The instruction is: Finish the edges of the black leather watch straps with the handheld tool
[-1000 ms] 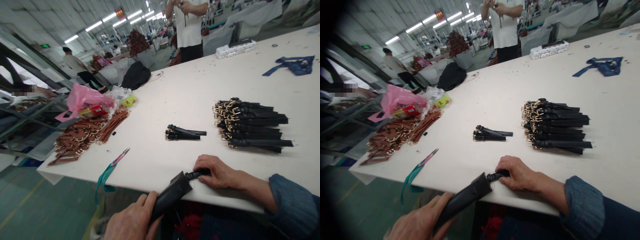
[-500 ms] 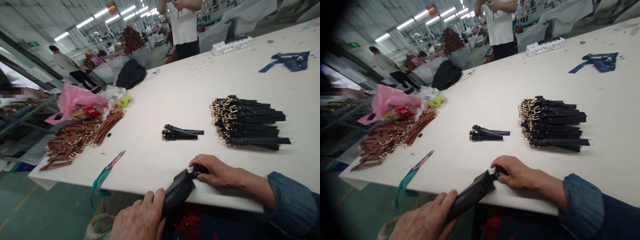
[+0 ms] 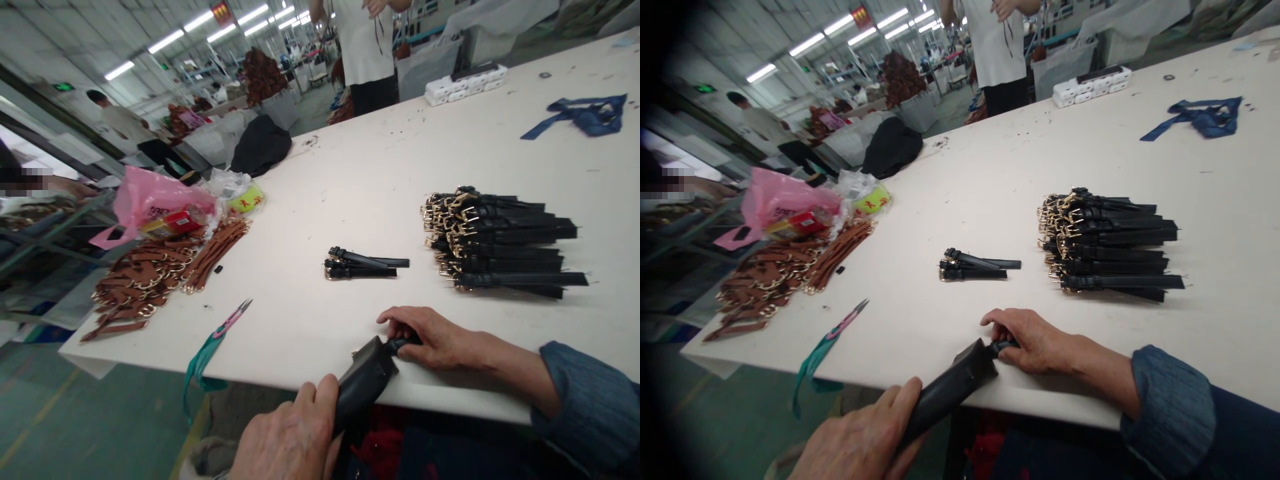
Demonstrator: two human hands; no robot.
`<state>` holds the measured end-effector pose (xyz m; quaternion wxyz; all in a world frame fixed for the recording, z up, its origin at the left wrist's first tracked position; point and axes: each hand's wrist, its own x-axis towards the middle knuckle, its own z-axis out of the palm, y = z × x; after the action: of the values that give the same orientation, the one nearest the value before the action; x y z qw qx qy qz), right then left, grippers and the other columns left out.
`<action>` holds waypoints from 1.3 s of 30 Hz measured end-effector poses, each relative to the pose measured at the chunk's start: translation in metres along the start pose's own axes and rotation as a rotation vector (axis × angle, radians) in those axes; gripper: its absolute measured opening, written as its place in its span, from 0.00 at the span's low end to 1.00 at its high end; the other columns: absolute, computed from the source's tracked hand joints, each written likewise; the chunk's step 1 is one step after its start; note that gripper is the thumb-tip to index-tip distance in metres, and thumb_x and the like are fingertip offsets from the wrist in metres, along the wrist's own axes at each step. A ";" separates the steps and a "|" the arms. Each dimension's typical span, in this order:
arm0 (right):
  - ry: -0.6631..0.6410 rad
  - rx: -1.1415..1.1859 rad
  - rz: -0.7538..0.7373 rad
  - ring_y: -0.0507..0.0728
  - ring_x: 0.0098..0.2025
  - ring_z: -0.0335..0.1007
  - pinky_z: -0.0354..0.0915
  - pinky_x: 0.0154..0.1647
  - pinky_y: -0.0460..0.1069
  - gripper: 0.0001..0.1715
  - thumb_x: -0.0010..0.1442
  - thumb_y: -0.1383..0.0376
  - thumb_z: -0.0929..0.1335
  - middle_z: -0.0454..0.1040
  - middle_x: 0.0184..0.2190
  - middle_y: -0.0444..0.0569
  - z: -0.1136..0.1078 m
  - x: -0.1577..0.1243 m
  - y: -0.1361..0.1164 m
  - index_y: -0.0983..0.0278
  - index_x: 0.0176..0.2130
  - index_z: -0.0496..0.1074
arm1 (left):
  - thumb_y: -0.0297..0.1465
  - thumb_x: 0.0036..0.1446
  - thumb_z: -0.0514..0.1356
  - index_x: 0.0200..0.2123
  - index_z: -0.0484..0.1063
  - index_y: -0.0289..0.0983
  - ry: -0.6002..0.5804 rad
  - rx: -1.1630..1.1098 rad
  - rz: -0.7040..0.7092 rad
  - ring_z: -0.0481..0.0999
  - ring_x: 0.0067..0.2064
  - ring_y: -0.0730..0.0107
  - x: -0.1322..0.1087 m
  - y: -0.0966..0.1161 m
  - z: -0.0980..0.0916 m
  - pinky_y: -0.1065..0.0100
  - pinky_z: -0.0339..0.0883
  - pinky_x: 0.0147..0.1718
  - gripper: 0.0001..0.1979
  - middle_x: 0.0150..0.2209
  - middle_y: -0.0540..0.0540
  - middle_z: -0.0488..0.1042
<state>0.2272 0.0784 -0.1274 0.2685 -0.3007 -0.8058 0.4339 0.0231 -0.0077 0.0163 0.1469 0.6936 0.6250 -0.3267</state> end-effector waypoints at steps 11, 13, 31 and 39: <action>-0.022 -0.029 -0.009 0.53 0.37 0.64 0.62 0.40 0.50 0.34 0.47 0.75 0.65 0.70 0.38 0.47 -0.004 -0.001 0.001 0.61 0.53 0.57 | 0.38 0.59 0.46 0.47 0.56 0.43 0.216 -0.169 -0.001 0.75 0.38 0.55 0.016 -0.013 0.019 0.57 0.67 0.33 0.13 0.37 0.47 0.74; -0.024 -0.020 -0.014 0.53 0.36 0.64 0.63 0.40 0.50 0.34 0.47 0.75 0.65 0.70 0.38 0.47 -0.003 -0.001 0.002 0.61 0.54 0.57 | 0.39 0.59 0.47 0.44 0.58 0.43 0.257 -0.211 -0.033 0.75 0.36 0.55 0.017 -0.022 0.024 0.59 0.66 0.32 0.11 0.33 0.48 0.74; 0.000 0.002 0.010 0.52 0.35 0.64 0.63 0.38 0.48 0.34 0.46 0.75 0.65 0.70 0.38 0.47 -0.005 0.000 0.002 0.61 0.53 0.58 | 0.33 0.59 0.47 0.49 0.56 0.44 0.186 -0.052 -0.002 0.75 0.37 0.55 0.016 -0.006 0.011 0.56 0.68 0.32 0.14 0.39 0.47 0.73; -0.012 0.038 0.032 0.51 0.34 0.65 0.64 0.37 0.48 0.40 0.46 0.75 0.66 0.69 0.37 0.46 -0.002 0.000 0.002 0.60 0.56 0.53 | 0.39 0.59 0.47 0.41 0.58 0.42 0.352 -0.254 -0.062 0.74 0.32 0.58 0.026 -0.016 0.031 0.65 0.60 0.28 0.10 0.29 0.48 0.73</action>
<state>0.2296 0.0803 -0.1283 0.2624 -0.3056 -0.7941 0.4551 -0.0009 -0.0035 -0.0197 0.1115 0.6962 0.6983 -0.1234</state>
